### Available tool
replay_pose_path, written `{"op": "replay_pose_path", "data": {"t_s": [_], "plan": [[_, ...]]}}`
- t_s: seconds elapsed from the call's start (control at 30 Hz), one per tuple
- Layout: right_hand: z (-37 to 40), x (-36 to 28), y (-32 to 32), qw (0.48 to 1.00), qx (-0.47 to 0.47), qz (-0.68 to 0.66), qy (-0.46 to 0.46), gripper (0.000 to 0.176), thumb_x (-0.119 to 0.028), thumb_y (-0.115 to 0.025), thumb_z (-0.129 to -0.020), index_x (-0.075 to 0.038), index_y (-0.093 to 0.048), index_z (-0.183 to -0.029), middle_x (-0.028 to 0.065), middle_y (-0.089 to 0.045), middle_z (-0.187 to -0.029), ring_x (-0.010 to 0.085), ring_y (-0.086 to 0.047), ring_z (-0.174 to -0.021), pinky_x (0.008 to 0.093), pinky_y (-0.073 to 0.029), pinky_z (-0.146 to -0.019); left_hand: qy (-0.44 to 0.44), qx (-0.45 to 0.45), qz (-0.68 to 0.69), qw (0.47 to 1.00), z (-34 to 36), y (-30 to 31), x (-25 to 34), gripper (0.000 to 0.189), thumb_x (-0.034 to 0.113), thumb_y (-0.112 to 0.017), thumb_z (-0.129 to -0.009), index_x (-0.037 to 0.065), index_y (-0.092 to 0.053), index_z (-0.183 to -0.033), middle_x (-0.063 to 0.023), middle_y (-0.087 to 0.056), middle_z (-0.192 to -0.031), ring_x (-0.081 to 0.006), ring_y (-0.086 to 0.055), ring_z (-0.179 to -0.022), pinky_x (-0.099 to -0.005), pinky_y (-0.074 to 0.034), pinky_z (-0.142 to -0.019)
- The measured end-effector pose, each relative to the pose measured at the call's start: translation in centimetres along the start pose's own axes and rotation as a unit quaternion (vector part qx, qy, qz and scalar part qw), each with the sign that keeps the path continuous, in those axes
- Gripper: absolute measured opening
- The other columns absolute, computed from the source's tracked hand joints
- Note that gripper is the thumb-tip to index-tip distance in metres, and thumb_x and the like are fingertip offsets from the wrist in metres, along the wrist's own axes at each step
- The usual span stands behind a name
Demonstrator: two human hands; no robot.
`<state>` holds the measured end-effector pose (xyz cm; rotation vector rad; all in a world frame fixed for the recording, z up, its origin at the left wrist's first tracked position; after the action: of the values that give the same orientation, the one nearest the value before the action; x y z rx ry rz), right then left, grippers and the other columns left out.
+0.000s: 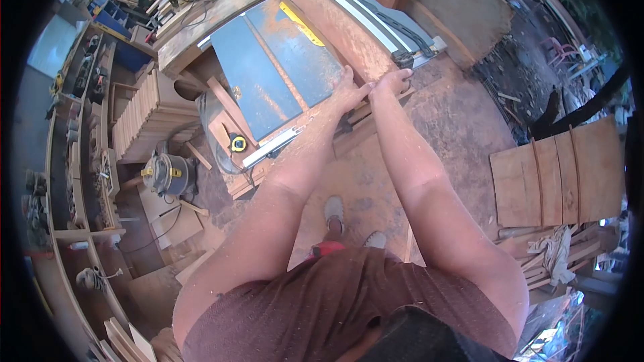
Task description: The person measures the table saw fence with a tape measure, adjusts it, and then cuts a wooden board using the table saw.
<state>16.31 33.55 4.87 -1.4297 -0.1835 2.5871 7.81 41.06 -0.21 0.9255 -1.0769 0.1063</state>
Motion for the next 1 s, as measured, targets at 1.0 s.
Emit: {"op": "replay_pose_path", "data": {"t_s": [1.0], "plan": [[-23.1, -8.3, -4.8, 0.541, -0.182, 0.703, 0.423, 0.048, -0.033, -0.062, -0.089, 0.002, -0.055, -0.121, 0.0268, -0.053, -0.127, 0.0378, -0.052, -0.119, 0.0469, -0.043, -0.098, -0.018, 0.111, -0.227, 0.967, 0.4, -1.5, 1.7, 0.107, 0.054, -0.061, -0.084, -0.019, -0.008, -0.141, -0.0359, -0.025, -0.145, -0.0437, -0.024, -0.139, -0.0457, -0.018, -0.115]]}}
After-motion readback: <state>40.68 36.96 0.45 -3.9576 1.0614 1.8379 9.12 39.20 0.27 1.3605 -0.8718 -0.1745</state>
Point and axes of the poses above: each hand's wrist, its own z-axis away from the middle knuckle, its own y-axis out of the back of the hand, x = y × z, the point moved 2 cm from there along -z, towards the middle knuckle
